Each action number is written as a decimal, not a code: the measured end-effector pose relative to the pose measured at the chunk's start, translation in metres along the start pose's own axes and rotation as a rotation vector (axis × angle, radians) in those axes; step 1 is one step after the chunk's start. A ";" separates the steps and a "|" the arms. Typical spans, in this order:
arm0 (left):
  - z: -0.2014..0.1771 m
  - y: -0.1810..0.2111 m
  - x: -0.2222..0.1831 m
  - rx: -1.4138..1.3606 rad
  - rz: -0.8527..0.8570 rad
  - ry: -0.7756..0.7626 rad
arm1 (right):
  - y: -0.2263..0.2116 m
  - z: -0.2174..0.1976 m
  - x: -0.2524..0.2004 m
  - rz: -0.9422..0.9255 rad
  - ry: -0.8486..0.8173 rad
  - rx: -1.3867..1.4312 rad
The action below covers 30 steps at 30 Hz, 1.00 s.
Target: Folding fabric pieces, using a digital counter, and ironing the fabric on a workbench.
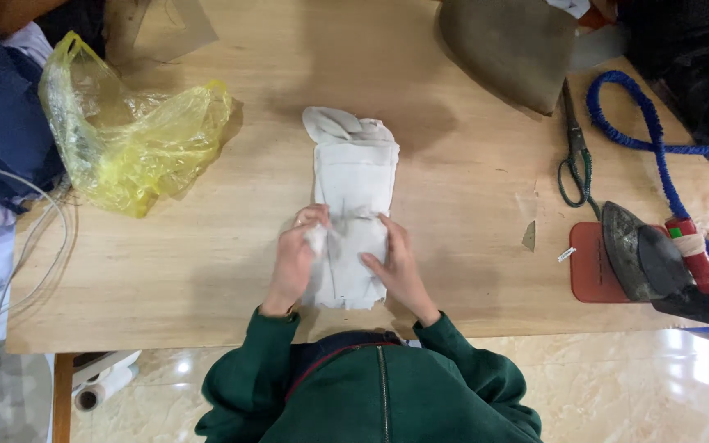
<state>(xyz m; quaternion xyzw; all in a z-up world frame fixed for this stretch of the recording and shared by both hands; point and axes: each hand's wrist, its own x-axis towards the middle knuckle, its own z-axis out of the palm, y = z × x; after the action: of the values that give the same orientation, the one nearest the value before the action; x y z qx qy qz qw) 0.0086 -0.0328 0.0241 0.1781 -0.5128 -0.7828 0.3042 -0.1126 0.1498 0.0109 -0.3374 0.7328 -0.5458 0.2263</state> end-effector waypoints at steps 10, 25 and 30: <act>0.019 0.044 0.009 0.752 0.027 0.035 | 0.032 -0.002 0.001 0.072 0.066 -0.093; 0.001 -0.054 -0.011 0.543 -0.152 -0.037 | -0.074 -0.021 0.011 0.397 0.080 0.396; -0.055 -0.091 0.009 0.636 -0.243 0.318 | 0.017 -0.025 0.027 0.539 0.334 0.849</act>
<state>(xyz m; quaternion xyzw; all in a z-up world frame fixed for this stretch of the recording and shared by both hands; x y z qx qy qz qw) 0.0078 -0.0512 -0.0809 0.4425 -0.6517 -0.5775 0.2145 -0.1527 0.1492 0.0035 0.0760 0.5341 -0.7633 0.3555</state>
